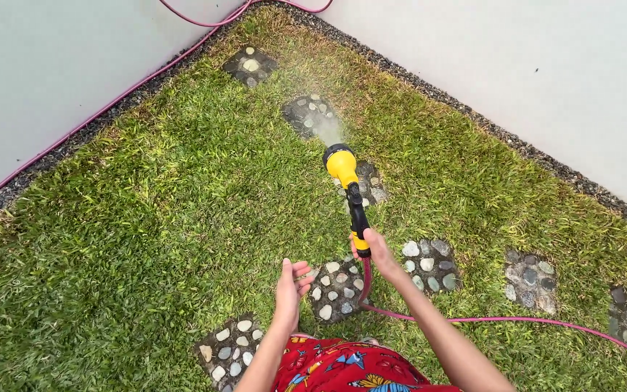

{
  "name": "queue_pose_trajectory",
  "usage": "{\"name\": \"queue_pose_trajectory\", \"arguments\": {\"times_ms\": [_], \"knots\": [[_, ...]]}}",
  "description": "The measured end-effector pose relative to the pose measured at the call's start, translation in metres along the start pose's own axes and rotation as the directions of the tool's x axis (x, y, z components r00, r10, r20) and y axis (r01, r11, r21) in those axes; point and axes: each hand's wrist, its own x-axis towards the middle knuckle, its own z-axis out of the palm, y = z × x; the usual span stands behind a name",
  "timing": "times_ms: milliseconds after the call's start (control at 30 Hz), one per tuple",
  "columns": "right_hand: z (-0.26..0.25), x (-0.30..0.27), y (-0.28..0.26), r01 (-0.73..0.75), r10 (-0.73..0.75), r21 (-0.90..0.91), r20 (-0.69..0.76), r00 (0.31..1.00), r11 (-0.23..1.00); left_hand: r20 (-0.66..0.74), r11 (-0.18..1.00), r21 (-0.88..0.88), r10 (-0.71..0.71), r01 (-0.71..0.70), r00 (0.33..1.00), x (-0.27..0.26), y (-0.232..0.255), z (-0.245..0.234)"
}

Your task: Water the grass and stepping stones in the garden using a hose and sprayer.

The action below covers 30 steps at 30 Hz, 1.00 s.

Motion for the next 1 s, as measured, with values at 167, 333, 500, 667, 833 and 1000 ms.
{"name": "queue_pose_trajectory", "arguments": {"times_ms": [167, 333, 500, 667, 833, 1000], "knots": [[0.004, -0.006, -0.003, 0.022, -0.021, -0.044, 0.031, 0.999, 0.999, 0.002, 1.000, 0.016, -0.007, 0.007, 1.000, 0.001, 0.000, 0.004], [0.008, -0.017, -0.009, -0.018, 0.021, -0.084, 0.035, 0.999, 0.996, 0.015, 1.000, 0.026, -0.008, 0.007, 1.000, 0.001, -0.005, 0.007], [0.010, -0.027, -0.004, -0.063, 0.062, -0.059, -0.017, 0.998, 0.996, 0.047, 0.988, 0.136, 0.071, -0.077, 0.996, 0.006, -0.014, 0.015], [0.013, -0.044, 0.001, -0.024, 0.023, -0.031, -0.032, 0.999, 0.999, 0.186, 0.928, 0.250, 0.233, -0.275, 0.955, -0.007, 0.009, 0.044], [0.019, -0.060, -0.002, -0.082, 0.083, 0.028, -0.031, 0.996, 0.996, 0.375, 0.871, 0.207, 0.350, -0.446, 0.858, -0.025, 0.046, 0.081], [0.025, -0.074, -0.010, -0.043, 0.042, 0.045, 0.029, 0.999, 0.998, 0.502, 0.894, 0.056, 0.359, -0.444, 0.787, -0.002, 0.033, 0.106]]}}
